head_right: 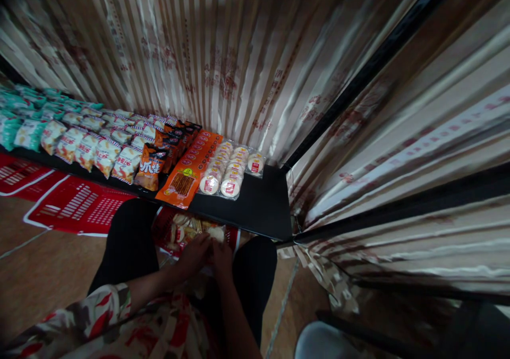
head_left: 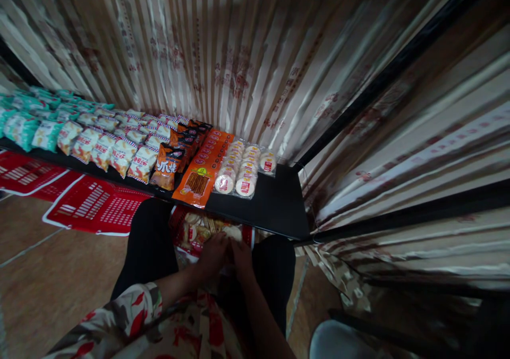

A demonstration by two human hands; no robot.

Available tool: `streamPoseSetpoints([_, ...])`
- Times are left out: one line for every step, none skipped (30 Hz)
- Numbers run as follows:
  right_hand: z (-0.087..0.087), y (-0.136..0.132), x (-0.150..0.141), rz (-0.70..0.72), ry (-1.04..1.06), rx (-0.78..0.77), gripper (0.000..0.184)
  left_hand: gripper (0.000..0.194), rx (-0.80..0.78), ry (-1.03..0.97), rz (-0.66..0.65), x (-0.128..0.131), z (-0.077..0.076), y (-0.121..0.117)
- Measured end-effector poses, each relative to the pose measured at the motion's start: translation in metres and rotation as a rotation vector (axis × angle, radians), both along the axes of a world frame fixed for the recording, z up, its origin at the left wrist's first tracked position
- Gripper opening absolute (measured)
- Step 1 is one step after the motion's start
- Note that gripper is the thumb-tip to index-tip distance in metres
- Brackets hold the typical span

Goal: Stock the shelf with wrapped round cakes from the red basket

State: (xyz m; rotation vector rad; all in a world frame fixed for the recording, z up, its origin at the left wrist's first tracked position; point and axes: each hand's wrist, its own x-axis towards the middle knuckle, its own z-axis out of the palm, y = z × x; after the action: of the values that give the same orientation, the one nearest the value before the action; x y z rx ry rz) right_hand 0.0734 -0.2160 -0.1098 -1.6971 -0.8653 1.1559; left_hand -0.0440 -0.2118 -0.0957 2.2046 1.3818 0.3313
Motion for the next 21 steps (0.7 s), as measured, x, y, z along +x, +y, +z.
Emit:
streamPoseSetpoints([0.002, -0.001, 0.001, 0.001, 0.002, -0.004, 0.044, 0.032, 0.011, -0.026, 0.006, 0.000, 0.000, -0.001])
streamPoseSetpoints([0.004, -0.003, 0.001, 0.010, 0.007, -0.009, 0.044, 0.032, 0.021, -0.054, 0.009, -0.001, 0.000, -0.003])
streamPoseSetpoints([0.007, -0.005, 0.002, 0.022, 0.006, -0.012, 0.044, 0.032, 0.030, -0.084, 0.015, -0.002, 0.000, -0.004])
streamPoseSetpoints([0.009, -0.006, 0.003, 0.035, -0.009, -0.013, 0.044, 0.030, 0.037, -0.122, 0.023, -0.002, 0.001, -0.005])
streamPoseSetpoints([0.013, -0.008, 0.004, 0.049, -0.036, -0.009, 0.043, 0.029, 0.042, -0.168, 0.033, -0.003, 0.002, -0.006])
streamPoseSetpoints([0.016, -0.010, 0.006, 0.065, -0.071, 0.001, 0.041, 0.027, 0.046, -0.221, 0.050, -0.003, 0.004, -0.007])
streamPoseSetpoints([0.020, -0.012, 0.007, 0.083, -0.107, 0.014, 0.039, 0.026, 0.047, -0.276, 0.070, -0.004, 0.006, -0.008])
streamPoseSetpoints([0.024, -0.014, 0.008, 0.103, -0.142, 0.029, 0.038, 0.024, 0.044, -0.331, 0.093, -0.004, 0.009, -0.009])
streamPoseSetpoints([0.028, -0.016, 0.010, 0.121, -0.174, 0.046, 0.037, 0.023, 0.033, -0.380, 0.118, -0.003, 0.012, -0.009])
streamPoseSetpoints([0.032, -0.018, 0.011, 0.140, -0.199, 0.063, 0.036, 0.022, 0.015, -0.424, 0.144, -0.003, 0.016, -0.009])
streamPoseSetpoints([0.036, -0.019, 0.012, 0.155, -0.217, 0.082, 0.035, 0.021, -0.010, -0.463, 0.174, -0.002, 0.020, -0.009])
streamPoseSetpoints([0.039, -0.021, 0.013, 0.167, -0.229, 0.103, 0.035, 0.021, -0.040, -0.498, 0.206, -0.001, 0.024, -0.008])
streamPoseSetpoints([0.041, -0.022, 0.013, 0.176, -0.236, 0.126, 0.034, 0.022, -0.077, -0.532, 0.239, 0.000, 0.027, -0.008])
streamPoseSetpoints([0.043, -0.023, 0.013, 0.180, -0.238, 0.151, 0.034, 0.023, -0.119, -0.568, 0.273, 0.001, 0.031, -0.008])
streamPoseSetpoints([0.044, -0.024, 0.014, 0.180, -0.237, 0.179, 0.033, 0.026, -0.165, -0.607, 0.303, 0.002, 0.033, -0.008])
streamPoseSetpoints([0.045, -0.025, 0.013, 0.176, -0.240, 0.212, 0.033, 0.028, -0.212, -0.652, 0.331, 0.003, 0.035, -0.008])
streamPoseSetpoints([0.045, -0.026, 0.013, 0.168, -0.249, 0.247, 0.032, 0.030, -0.255, -0.696, 0.355, 0.003, 0.036, -0.007])
streamPoseSetpoints([0.046, -0.027, 0.013, 0.164, -0.264, 0.285, 0.032, 0.032, -0.289, -0.735, 0.374, 0.003, 0.037, -0.007])
streamPoseSetpoints([0.047, -0.028, 0.013, 0.165, -0.283, 0.325, 0.031, 0.033, -0.309, -0.764, 0.389, 0.003, 0.037, -0.007])
streamPoseSetpoints([0.048, -0.029, 0.013, 0.170, -0.305, 0.364, 0.031, 0.033, -0.317, -0.780, 0.397, 0.003, 0.036, -0.006])
streamPoseSetpoints([0.050, -0.030, 0.013, 0.179, -0.333, 0.401, 0.030, 0.033, -0.318, -0.787, 0.401, 0.002, 0.036, -0.005])
